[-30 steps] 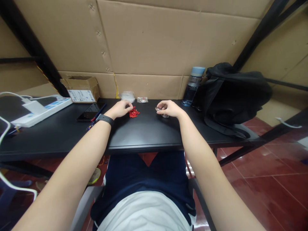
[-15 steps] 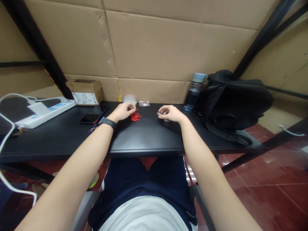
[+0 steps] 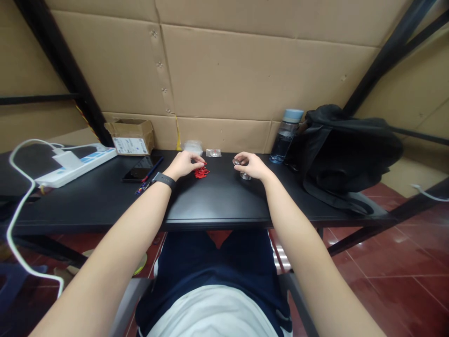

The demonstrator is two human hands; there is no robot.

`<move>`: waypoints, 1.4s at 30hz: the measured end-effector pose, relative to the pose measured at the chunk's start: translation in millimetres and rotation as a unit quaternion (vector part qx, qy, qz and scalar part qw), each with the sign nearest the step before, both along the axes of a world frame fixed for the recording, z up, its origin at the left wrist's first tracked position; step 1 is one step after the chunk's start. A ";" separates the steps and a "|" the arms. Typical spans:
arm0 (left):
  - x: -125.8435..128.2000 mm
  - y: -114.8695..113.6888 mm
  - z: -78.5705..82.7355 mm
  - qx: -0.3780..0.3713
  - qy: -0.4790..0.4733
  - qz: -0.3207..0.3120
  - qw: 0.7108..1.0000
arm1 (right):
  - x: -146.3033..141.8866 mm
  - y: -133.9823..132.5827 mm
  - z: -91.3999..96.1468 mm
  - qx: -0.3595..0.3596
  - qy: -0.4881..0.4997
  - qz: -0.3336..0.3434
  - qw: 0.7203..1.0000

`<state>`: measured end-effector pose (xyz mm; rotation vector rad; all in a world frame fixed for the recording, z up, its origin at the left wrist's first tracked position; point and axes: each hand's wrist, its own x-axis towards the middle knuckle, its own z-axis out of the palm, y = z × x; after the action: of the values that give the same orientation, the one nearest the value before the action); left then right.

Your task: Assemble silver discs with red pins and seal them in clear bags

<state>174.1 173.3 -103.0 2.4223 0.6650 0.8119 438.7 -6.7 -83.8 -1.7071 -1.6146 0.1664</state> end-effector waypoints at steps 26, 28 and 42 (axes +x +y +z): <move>41.1 -36.4 -6.8 0.001 -0.143 -0.126 0.982 | -70.4 2.6 3.8 0.133 0.032 0.110 0.984; 41.0 -36.9 -6.8 -0.001 -0.141 -0.123 0.982 | -71.1 2.2 3.7 0.126 0.029 0.106 0.986; 42.5 -39.3 -6.8 -0.016 -0.153 -0.125 0.980 | -71.5 1.7 4.5 0.121 0.037 0.104 0.986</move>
<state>216.7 133.9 -109.8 2.2261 0.2485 1.0281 367.2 -5.0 -79.2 -1.3330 -1.6821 0.1277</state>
